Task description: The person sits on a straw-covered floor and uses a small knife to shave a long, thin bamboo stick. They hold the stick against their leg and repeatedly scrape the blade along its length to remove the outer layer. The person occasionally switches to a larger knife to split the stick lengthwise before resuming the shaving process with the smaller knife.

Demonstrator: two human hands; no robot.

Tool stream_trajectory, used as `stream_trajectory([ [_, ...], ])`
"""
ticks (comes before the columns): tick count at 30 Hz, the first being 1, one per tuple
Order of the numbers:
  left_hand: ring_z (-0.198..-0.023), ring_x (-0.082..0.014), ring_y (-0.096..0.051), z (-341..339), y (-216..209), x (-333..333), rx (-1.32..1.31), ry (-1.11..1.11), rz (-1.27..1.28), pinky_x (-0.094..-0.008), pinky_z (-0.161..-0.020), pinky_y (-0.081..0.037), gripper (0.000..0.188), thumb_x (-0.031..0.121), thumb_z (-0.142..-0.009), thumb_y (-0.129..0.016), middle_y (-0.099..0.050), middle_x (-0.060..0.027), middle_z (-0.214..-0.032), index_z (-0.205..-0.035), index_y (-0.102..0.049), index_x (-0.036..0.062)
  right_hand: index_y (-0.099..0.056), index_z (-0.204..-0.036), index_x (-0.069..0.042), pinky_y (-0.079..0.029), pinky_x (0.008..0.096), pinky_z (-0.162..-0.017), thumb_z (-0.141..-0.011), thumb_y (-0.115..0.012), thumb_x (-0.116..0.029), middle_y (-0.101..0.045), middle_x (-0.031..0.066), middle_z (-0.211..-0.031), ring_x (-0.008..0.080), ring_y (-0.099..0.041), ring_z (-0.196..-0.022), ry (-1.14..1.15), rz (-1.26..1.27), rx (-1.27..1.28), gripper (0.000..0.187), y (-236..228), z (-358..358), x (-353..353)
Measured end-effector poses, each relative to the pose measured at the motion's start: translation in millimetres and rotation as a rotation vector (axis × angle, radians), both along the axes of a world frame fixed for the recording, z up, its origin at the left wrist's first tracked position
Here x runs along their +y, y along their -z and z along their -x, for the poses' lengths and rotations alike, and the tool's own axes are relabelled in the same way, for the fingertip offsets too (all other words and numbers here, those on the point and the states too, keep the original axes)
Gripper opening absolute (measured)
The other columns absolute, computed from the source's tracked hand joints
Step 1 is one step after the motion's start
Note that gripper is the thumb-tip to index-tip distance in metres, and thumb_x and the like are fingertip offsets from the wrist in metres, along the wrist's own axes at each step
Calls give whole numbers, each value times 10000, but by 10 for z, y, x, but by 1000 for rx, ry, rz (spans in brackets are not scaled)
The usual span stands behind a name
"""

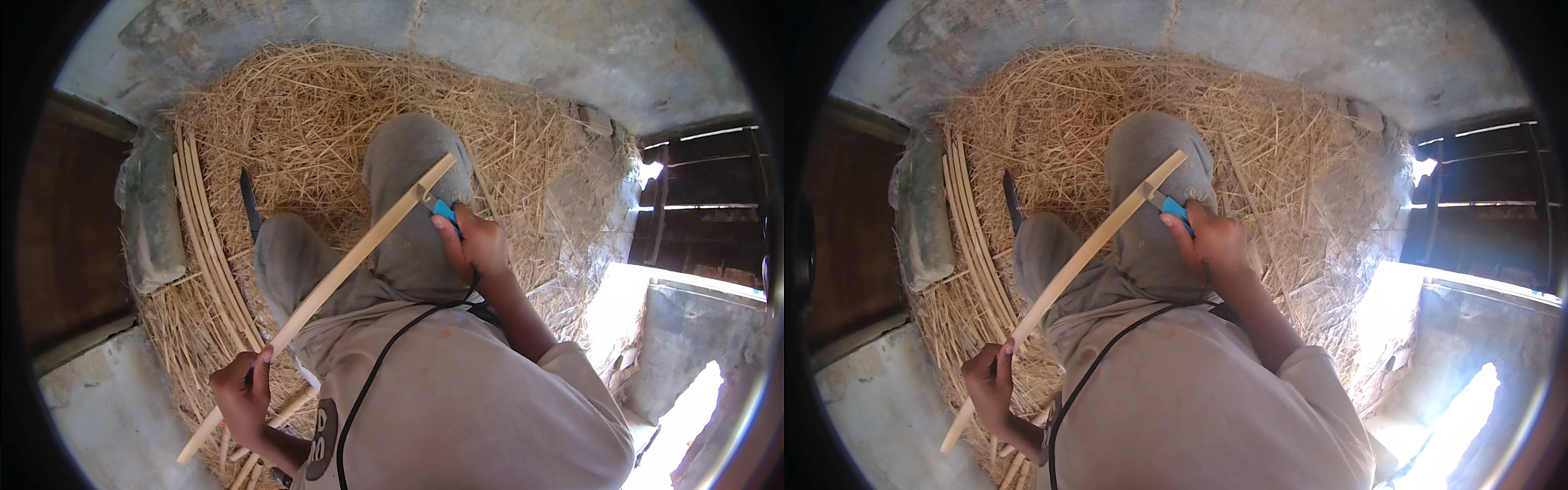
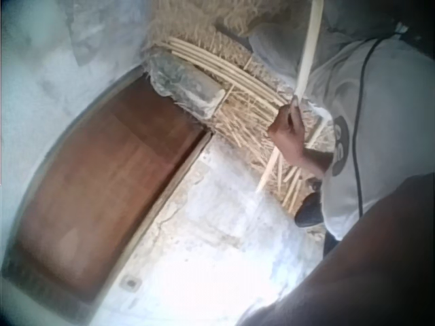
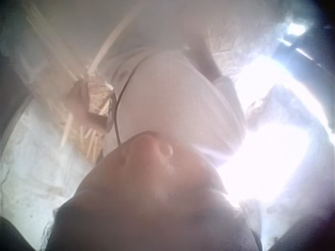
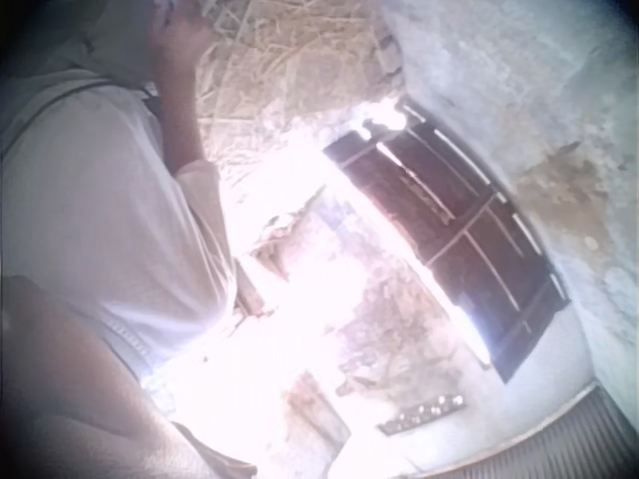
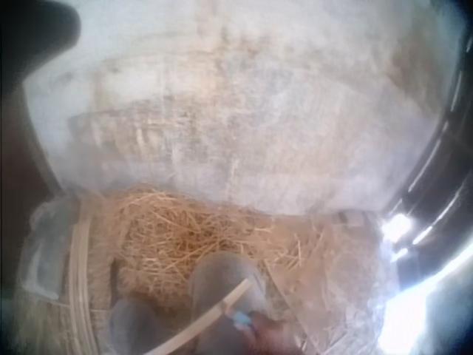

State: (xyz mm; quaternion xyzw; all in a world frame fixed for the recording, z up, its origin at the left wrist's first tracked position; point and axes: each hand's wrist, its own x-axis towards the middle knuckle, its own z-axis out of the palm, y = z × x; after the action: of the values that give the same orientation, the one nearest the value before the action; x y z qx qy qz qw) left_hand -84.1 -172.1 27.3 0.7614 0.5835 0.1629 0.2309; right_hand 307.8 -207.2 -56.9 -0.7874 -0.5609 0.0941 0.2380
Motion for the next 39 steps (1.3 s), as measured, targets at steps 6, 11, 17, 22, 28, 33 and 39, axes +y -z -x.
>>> stream_trajectory([
  [6,-474,-109,-391,172,93,-41,-73,-23,112,-312,-470,-291,259,161,-974,-761,-456,-67,-528,-797,-705,-20,-633,-966,-67,-527,515,-586,-1048,-575,-510,-677,190,-703,421,-679,-621,64,49,24,454,17,54,-25],
  [11,-532,-68,-390,1086,-107,-260,-62,-328,-7,-299,-492,-285,295,160,-1036,-668,-508,-3,-569,-829,-724,-44,-717,-1092,-4,-546,499,-731,-1089,-461,-565,-712,268,-821,397,-728,-784,457,98,449,617,279,-356,100],
  [17,-539,-65,-374,1531,-80,-478,241,-461,-62,-311,-495,-272,356,239,-1048,-688,-471,-5,-564,-807,-745,-17,-708,-1052,79,-507,424,-746,-1130,-375,-526,-706,158,-797,259,-677,-807,514,-233,534,694,680,-516,-132],
  [22,-529,-74,-378,542,373,136,-90,-381,-66,-304,-492,-289,336,261,-1039,-706,-477,11,-583,-825,-747,5,-688,-977,25,-392,314,-584,-1126,-435,-501,-494,5,-654,104,-480,-616,407,-243,553,602,529,-428,-188],
  [28,-536,-108,-418,-1203,346,588,-460,-24,40,-318,-510,-387,305,273,-1058,-671,-533,-57,-609,-889,-725,24,-609,-1256,71,-267,216,-417,-1106,-527,-457,-332,-69,-542,36,-315,-413,90,-450,1099,555,-116,-92,41],
  [33,-561,-229,-632,-1977,181,613,-409,252,123,-378,-535,-478,337,356,-1040,-676,-643,-132,-691,-918,-719,45,-637,-1221,67,-274,234,-415,-1071,-645,-316,-390,-69,-547,44,-351,-404,51,-535,1371,412,-577,-12,306],
  [39,-655,-232,-707,-1896,456,687,-375,302,41,-353,-604,-521,330,385,-1012,-705,-697,-122,-732,-1010,-705,54,-642,-1032,28,-278,245,-398,-1072,-649,-289,-386,-47,-524,59,-345,-385,112,-635,1533,319,-683,-441,610],
])
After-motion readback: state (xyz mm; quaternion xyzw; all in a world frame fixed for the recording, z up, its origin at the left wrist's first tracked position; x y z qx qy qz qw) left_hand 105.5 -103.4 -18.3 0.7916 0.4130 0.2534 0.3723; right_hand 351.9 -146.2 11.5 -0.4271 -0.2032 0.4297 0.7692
